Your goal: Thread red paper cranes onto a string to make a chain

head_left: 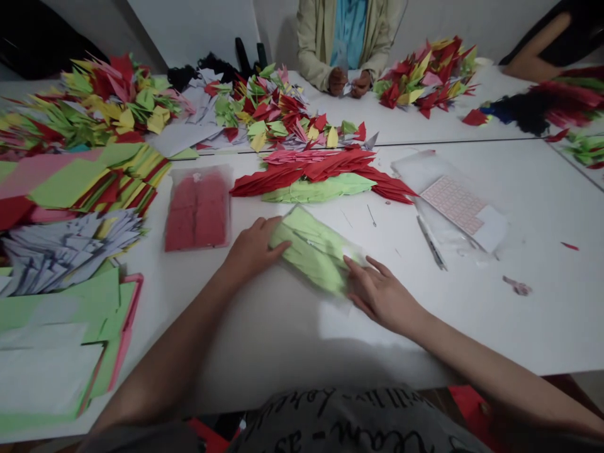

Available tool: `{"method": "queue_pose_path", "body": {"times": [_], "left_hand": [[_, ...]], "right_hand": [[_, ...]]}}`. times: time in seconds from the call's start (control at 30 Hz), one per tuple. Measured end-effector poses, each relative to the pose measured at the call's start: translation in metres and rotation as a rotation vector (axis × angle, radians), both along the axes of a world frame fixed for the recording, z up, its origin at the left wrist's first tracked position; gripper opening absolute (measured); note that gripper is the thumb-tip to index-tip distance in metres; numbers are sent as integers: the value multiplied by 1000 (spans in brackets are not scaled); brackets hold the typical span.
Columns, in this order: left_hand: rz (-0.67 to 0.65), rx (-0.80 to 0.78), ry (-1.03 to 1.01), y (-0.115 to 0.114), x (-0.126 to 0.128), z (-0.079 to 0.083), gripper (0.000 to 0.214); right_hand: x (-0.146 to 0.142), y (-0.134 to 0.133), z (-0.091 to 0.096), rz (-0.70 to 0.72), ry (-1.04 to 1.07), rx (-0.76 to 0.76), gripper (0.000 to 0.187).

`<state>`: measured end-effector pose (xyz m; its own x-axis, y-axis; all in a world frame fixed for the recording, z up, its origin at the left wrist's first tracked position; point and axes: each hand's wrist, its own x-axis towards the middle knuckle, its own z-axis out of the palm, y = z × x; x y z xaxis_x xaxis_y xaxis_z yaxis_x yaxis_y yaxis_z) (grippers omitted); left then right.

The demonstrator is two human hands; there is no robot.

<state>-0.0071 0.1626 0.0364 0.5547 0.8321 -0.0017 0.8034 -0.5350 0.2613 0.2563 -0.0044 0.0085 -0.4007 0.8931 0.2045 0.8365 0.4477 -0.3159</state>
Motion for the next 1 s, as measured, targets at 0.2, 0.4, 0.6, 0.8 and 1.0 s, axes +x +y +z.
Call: {"method": "queue_pose_path", "body": {"times": [0.2,0.4,0.6,0.8,1.0], "left_hand": [[117,-81,255,-64,-20,10,66],[-49,70,211,-81,-9,23,51],[-643,-3,-27,-64,34,9,56],[-827,-28,-66,-57,53,-15,65],[-818,-39,-54,-59,51,-21,70]], "right_hand": [[34,13,-6,41,146,-69,81],[46,23,-4,122,242,-136,96],[40,26,-11,100,233,-124,111],[39,28,-11,108,232,-148,124],[36,33,-8,136,209,-172,130]]}}
